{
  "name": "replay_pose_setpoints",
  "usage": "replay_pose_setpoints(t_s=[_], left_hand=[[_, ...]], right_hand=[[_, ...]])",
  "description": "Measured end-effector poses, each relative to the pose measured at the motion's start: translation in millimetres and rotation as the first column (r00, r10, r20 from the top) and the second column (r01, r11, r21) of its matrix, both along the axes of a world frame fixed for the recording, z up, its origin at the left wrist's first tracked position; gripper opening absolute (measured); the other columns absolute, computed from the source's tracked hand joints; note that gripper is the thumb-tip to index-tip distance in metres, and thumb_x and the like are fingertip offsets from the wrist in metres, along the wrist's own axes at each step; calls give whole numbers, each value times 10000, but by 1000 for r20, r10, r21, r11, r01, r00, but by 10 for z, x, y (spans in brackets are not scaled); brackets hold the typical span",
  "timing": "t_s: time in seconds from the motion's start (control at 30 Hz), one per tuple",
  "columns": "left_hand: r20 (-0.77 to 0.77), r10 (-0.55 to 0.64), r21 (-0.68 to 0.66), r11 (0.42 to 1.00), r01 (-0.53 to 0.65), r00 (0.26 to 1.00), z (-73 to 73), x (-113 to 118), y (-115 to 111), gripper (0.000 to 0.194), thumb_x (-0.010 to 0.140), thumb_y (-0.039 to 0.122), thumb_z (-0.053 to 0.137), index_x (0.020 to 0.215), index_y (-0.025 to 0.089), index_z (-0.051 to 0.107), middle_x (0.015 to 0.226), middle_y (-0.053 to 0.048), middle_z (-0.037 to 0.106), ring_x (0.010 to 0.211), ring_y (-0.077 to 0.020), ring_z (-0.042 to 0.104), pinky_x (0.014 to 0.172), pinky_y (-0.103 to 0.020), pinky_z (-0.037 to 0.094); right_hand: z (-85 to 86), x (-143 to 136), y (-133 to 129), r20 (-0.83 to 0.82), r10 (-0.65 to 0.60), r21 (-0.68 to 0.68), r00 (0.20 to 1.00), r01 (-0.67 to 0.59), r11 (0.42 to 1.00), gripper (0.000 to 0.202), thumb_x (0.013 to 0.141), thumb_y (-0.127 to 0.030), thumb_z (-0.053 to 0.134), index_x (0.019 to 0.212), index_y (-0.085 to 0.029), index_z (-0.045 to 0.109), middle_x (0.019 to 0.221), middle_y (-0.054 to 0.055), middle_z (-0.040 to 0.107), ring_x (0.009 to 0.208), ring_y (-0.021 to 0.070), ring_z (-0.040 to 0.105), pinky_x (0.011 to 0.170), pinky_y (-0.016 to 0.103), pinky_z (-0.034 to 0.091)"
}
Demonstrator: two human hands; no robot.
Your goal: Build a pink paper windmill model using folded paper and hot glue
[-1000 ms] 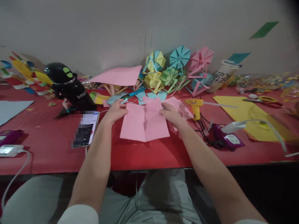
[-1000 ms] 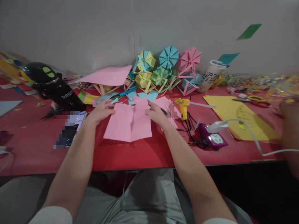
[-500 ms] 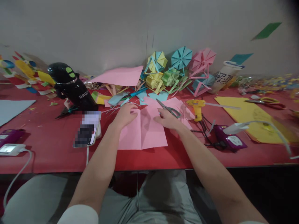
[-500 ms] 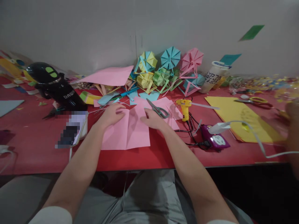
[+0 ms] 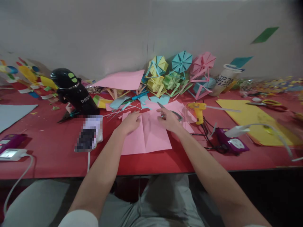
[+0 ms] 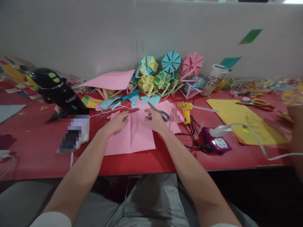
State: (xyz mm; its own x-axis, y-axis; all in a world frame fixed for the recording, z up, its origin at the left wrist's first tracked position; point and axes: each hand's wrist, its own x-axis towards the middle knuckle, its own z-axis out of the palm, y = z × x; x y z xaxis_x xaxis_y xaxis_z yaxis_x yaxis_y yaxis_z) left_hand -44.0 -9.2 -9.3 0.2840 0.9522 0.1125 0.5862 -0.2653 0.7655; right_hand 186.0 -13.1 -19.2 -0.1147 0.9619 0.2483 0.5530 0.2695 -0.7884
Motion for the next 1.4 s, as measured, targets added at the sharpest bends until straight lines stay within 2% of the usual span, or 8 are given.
replay_pose_setpoints(t_s=[0.2,0.33,0.5,0.77,1.0,1.1,1.23,1.4], left_hand=[[-102,-52,5,999,53,993,-81,0,35,392,776,137,566,1149,212,657,1485,-140,520,1480,-318,332,1213,-543,167],[-152,-32,83,996,44,988,-46,16,14,393,791,156,582,1175,205,647,1408,-150,580,1409,-336,431,1215,-564,120],[-100,70,188,981,-51,993,52,10,11,411,765,166,613,1174,178,647,1254,-150,624,1228,-314,552,1114,-495,361],[208,120,91,986,-142,971,258,-72,10,68,751,223,652,693,213,684,801,-52,683,860,-237,609,958,-392,455],[216,200,225,942,-248,956,306,-129,30,110,791,290,680,872,223,714,1134,-88,663,1203,-281,555,1129,-437,349],[305,289,283,882,-376,908,310,-151,67,440,706,299,786,1121,244,651,1438,-102,480,1437,-304,343,1168,-439,321],[550,344,5,910,-414,761,290,-133,100,755,643,352,846,1305,243,499,1366,-135,548,1348,-302,474,1070,-443,445],[670,241,-288,956,-54,702,287,-73,46,522,637,366,813,1071,131,642,969,-105,722,899,-239,693,890,-417,542]], right_hand=[[-31,10,31,-58,-35,13,998,36,999,304,703,-230,541,981,-181,654,734,4,600,628,155,557,617,298,437],[12,28,29,-171,-62,47,983,71,996,363,726,-268,541,1075,-199,613,710,-16,599,591,148,540,604,297,427],[67,76,46,-254,-76,7,964,81,997,383,727,-307,591,1097,-210,585,700,-19,618,630,160,570,640,313,456],[158,135,47,-383,-69,-145,921,14,989,352,676,-343,711,983,-182,654,804,39,695,760,186,643,743,354,517],[202,124,-11,-535,0,-308,845,-194,931,391,595,-318,781,946,-193,663,806,28,722,713,176,661,693,334,542],[184,147,40,-548,-20,-229,837,-127,965,305,597,-302,765,860,-193,654,826,36,731,754,177,668,753,345,539],[133,200,130,-571,-88,-157,816,-4,988,253,623,-300,732,829,-204,621,823,37,714,790,177,662,801,361,520],[77,241,193,-642,-163,-152,749,84,985,280,599,-299,716,841,-209,608,819,28,709,762,172,650,801,358,513]])
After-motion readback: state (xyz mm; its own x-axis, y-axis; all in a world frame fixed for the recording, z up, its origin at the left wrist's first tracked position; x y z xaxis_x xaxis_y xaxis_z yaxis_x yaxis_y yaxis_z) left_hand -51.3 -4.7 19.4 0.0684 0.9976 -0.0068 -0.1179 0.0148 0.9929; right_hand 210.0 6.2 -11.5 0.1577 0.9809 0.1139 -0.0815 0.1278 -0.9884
